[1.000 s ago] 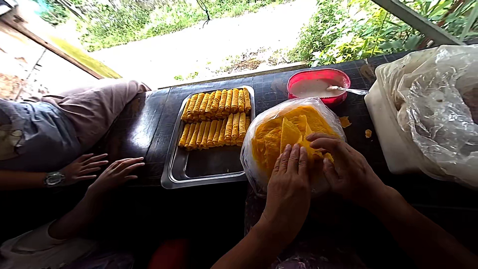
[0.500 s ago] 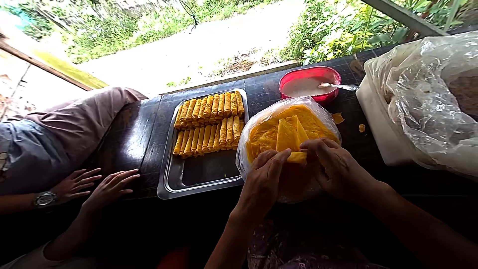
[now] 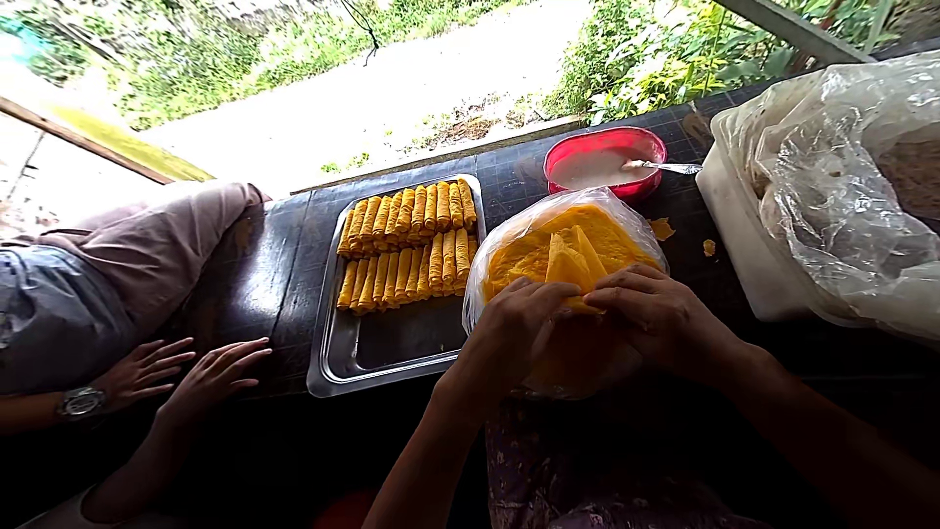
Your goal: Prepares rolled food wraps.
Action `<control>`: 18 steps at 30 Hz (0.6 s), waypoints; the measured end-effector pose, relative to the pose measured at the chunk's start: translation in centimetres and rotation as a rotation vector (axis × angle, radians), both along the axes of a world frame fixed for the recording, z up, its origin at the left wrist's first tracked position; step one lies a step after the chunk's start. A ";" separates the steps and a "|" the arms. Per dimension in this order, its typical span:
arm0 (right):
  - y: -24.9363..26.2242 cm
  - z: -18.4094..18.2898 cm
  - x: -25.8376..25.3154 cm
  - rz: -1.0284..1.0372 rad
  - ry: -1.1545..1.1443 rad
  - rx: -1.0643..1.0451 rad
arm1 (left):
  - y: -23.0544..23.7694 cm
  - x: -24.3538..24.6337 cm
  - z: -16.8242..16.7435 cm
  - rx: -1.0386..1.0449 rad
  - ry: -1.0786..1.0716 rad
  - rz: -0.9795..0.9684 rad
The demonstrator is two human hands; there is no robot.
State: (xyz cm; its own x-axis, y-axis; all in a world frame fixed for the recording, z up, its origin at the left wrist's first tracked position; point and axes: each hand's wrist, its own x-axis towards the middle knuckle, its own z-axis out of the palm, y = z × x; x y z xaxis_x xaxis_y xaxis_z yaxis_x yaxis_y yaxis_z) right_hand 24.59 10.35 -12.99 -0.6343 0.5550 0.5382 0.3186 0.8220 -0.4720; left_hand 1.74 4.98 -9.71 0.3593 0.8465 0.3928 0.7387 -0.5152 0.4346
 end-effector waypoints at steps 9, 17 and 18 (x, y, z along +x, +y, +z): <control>0.2 0.3 0.0 -0.011 -0.027 0.005 | -2.7 0.2 -3.5 0.181 -0.245 0.140; 0.7 1.0 -0.1 0.022 -0.076 0.004 | -1.4 0.8 -2.1 0.151 0.000 0.089; 0.8 1.1 0.0 0.027 -0.072 -0.010 | -1.3 0.7 -1.9 0.132 0.021 0.080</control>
State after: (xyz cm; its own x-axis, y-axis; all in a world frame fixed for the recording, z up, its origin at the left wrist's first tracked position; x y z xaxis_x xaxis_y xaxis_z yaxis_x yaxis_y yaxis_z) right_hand 24.55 11.13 -11.87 -0.6856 0.5427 0.4852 0.3301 0.8258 -0.4573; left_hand 2.48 3.72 -11.56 0.3024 0.8142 0.4957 0.7876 -0.5063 0.3512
